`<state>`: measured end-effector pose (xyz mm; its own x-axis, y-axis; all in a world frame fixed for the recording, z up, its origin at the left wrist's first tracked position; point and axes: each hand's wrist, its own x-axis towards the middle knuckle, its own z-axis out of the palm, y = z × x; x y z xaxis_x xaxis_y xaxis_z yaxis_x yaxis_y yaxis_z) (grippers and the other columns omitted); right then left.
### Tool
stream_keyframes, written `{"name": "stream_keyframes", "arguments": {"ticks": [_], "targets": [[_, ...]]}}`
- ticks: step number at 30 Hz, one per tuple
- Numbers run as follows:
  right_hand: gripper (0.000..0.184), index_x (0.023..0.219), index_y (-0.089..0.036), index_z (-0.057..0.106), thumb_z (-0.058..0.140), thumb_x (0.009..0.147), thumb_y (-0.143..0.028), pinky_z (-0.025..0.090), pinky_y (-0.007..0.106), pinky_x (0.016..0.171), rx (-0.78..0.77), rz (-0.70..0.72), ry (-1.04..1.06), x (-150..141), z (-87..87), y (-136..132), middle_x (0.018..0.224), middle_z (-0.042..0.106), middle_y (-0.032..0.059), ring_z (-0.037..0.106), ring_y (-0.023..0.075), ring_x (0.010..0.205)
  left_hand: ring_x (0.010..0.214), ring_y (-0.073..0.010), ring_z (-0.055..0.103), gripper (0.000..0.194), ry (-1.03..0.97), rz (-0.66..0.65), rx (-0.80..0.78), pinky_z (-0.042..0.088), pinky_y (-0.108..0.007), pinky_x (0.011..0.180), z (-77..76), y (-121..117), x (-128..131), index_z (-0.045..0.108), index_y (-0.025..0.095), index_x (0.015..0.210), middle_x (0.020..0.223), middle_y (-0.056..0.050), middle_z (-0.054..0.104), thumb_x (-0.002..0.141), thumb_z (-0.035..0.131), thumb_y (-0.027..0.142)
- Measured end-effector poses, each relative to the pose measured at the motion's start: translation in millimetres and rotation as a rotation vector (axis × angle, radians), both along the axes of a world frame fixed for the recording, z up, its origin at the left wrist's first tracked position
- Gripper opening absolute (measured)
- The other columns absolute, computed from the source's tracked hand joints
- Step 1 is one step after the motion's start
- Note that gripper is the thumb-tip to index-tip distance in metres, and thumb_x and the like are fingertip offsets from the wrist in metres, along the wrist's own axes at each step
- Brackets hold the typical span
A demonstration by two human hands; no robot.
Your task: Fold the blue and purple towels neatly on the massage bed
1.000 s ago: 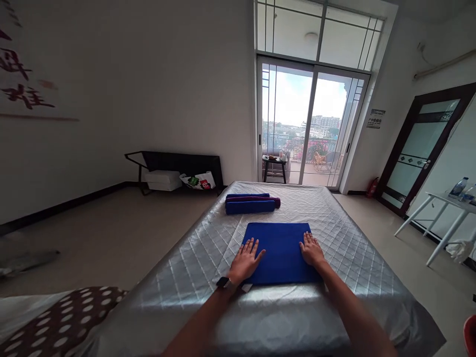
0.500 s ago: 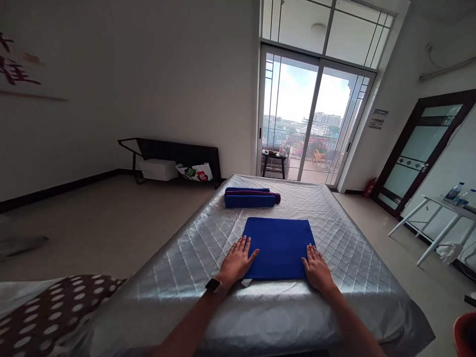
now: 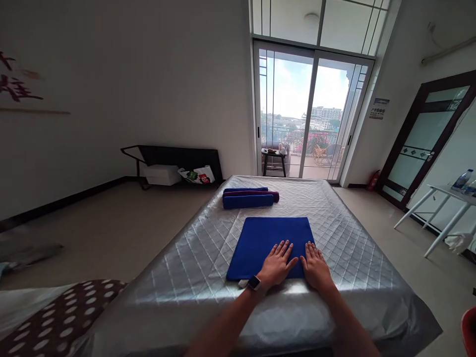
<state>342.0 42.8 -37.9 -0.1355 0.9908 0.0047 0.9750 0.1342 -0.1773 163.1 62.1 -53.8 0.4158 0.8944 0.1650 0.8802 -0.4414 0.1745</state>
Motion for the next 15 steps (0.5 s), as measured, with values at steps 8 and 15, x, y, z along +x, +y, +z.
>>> {"name": "stream_keyframes", "arguments": {"ticks": [8,15], "targets": [[0.062,0.156,-0.007,0.024,0.024,0.103,-0.039,0.015,0.038,0.123,0.017,0.003,0.061,-3,6.8,-6,0.162,0.024,0.0137,0.018,0.0206,0.152,0.15,-0.0267,0.026,0.062,0.119,0.233,0.013,0.027,-0.049,0.12,-40.2,-23,-154,0.035,0.021,0.154,0.162,-0.011,0.031,0.101,0.025,0.052],[0.059,0.156,-0.009,0.028,0.025,0.103,-0.035,0.02,0.041,0.122,0.034,-0.006,0.051,0,8.3,-10,0.162,0.027,0.0133,0.021,0.0212,0.151,0.147,-0.0263,0.033,0.054,0.011,0.139,0.24,0.032,-0.053,0.116,-66.4,-23,-165,0.04,0.029,0.15,0.158,-0.01,0.04,0.101,0.032,0.047]]}}
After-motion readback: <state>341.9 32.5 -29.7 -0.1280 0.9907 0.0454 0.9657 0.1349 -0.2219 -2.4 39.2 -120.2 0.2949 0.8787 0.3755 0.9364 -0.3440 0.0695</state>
